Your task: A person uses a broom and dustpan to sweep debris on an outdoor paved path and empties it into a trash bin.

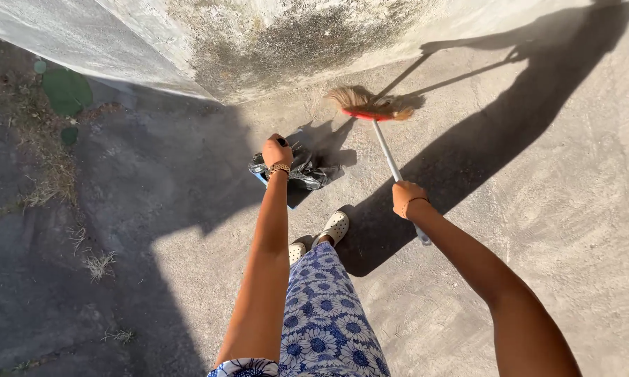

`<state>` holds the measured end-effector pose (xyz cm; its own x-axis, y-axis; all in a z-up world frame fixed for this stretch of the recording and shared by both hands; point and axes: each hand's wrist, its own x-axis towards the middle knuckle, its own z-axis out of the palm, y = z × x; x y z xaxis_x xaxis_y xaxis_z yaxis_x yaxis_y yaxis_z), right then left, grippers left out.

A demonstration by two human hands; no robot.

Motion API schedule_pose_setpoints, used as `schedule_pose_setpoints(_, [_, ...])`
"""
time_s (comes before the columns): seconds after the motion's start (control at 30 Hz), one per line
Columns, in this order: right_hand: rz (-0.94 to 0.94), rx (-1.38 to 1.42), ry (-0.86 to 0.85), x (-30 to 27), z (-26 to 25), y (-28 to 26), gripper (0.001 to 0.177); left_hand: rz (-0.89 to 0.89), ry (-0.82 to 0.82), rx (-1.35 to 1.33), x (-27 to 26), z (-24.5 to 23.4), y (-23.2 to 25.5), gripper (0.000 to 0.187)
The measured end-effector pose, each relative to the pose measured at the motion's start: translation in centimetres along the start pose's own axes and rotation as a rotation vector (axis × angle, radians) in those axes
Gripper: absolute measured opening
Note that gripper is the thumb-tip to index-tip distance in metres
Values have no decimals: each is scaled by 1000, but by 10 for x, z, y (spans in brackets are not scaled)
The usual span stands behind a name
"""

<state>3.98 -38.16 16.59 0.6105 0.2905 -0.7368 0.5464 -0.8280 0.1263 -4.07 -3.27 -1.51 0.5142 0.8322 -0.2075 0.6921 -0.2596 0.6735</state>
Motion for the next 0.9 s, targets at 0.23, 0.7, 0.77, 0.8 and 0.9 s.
schedule_pose_setpoints(0.23, [-152,-58,-306,-127,-46,16,57,-34,31,28,-19,23,-8,9])
schedule_pose_setpoints(0.7, [-4,9,16,19,23,-67,25,73,-82,-40,-39,35,-46,28])
schedule_pose_setpoints(0.77, [-71,-41,-45,-28,29,-63,28,91,-117,-35,-58,45,-63,29])
schedule_pose_setpoints(0.8, [-139,-89,-76,-44,24,-61,31,129,-132,-39,-54,52,-64,30])
schedule_pose_setpoints(0.9, [-133,28,-212,-120,-6,-18,51,118,-105,-57,-56,46,-69,29])
